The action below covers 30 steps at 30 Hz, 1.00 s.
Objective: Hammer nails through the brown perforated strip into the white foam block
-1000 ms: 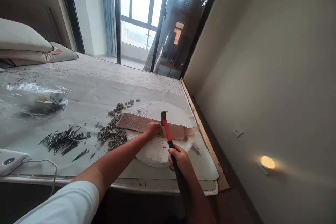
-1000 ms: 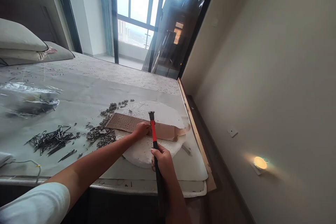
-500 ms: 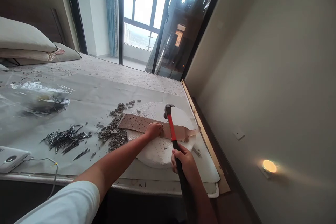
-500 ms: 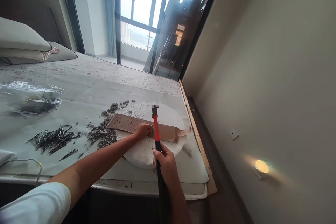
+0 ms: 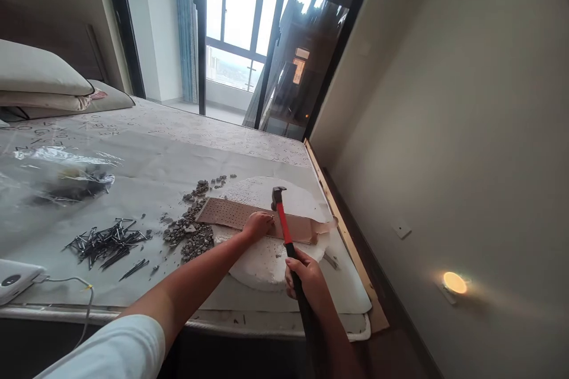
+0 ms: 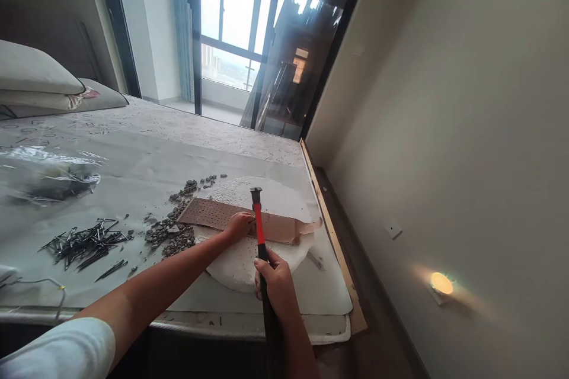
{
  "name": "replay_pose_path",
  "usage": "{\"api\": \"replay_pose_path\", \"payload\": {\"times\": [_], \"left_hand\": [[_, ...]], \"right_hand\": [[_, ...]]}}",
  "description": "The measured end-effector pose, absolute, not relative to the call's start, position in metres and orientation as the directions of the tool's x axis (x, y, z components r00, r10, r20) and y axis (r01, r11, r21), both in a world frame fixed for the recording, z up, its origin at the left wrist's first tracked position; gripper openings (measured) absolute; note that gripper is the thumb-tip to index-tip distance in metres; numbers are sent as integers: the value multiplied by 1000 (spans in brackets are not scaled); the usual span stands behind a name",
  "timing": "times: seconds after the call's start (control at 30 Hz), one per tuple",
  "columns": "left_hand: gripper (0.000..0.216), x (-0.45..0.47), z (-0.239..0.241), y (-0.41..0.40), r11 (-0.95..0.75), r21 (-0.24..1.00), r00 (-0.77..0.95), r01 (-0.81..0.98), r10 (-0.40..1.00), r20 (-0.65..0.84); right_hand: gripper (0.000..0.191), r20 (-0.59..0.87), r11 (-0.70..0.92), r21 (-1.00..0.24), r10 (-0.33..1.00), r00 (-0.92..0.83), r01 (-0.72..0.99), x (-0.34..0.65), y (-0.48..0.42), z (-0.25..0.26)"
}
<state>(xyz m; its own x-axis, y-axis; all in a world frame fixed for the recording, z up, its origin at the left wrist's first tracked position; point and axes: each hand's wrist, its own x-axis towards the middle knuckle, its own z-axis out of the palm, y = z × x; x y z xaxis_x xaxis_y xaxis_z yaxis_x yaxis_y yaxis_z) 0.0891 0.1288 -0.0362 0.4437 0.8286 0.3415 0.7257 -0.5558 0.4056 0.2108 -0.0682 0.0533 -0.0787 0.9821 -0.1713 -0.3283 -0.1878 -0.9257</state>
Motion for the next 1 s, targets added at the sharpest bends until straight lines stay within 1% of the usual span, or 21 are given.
{"api": "replay_pose_path", "payload": {"times": [0.07, 0.2, 0.33, 0.37, 0.5, 0.53, 0.63, 0.7, 0.77, 0.83, 0.9, 1.0], "left_hand": [[33, 89, -35, 128, -571, 397, 453, 718, 817, 356], [32, 89, -34, 126, -542, 446, 415, 712, 838, 355], [29, 88, -32, 125, -554, 460, 425, 694, 831, 360], [29, 88, -31, 125, -553, 469, 421, 689, 832, 362], [25, 87, -30, 124, -542, 518, 419, 662, 840, 344], [24, 86, -30, 124, -549, 515, 428, 658, 836, 345], [26, 85, -31, 123, -559, 478, 425, 678, 828, 366], [26, 85, -30, 122, -543, 476, 400, 692, 837, 373], [23, 84, -27, 122, -519, 537, 365, 665, 853, 373], [25, 82, -23, 123, -456, 645, 281, 613, 889, 361], [28, 81, -19, 125, -368, 743, 176, 559, 928, 327], [28, 79, -16, 128, -269, 837, 69, 477, 961, 269]], "right_hand": [[36, -148, -163, -925, 986, -70, -344, 211, -68, 54], [34, -226, -241, -915, 970, -84, -324, 210, -67, 53], [33, -136, -152, -926, 988, -73, -346, 210, -68, 54], [33, -135, -153, -925, 988, -76, -348, 209, -68, 54], [32, -223, -238, -922, 971, -86, -304, 208, -68, 54], [33, -210, -225, -928, 974, -81, -297, 209, -68, 54], [37, -110, -129, -941, 991, -76, -314, 211, -68, 53], [39, -111, -132, -937, 990, -85, -322, 212, -67, 51], [37, -175, -196, -931, 980, -93, -308, 212, -66, 47], [35, -207, -222, -930, 975, -80, -294, 212, -65, 45], [35, -175, -184, -935, 983, -57, -303, 213, -65, 43], [40, -133, -143, -935, 990, -52, -324, 214, -65, 42]]}}
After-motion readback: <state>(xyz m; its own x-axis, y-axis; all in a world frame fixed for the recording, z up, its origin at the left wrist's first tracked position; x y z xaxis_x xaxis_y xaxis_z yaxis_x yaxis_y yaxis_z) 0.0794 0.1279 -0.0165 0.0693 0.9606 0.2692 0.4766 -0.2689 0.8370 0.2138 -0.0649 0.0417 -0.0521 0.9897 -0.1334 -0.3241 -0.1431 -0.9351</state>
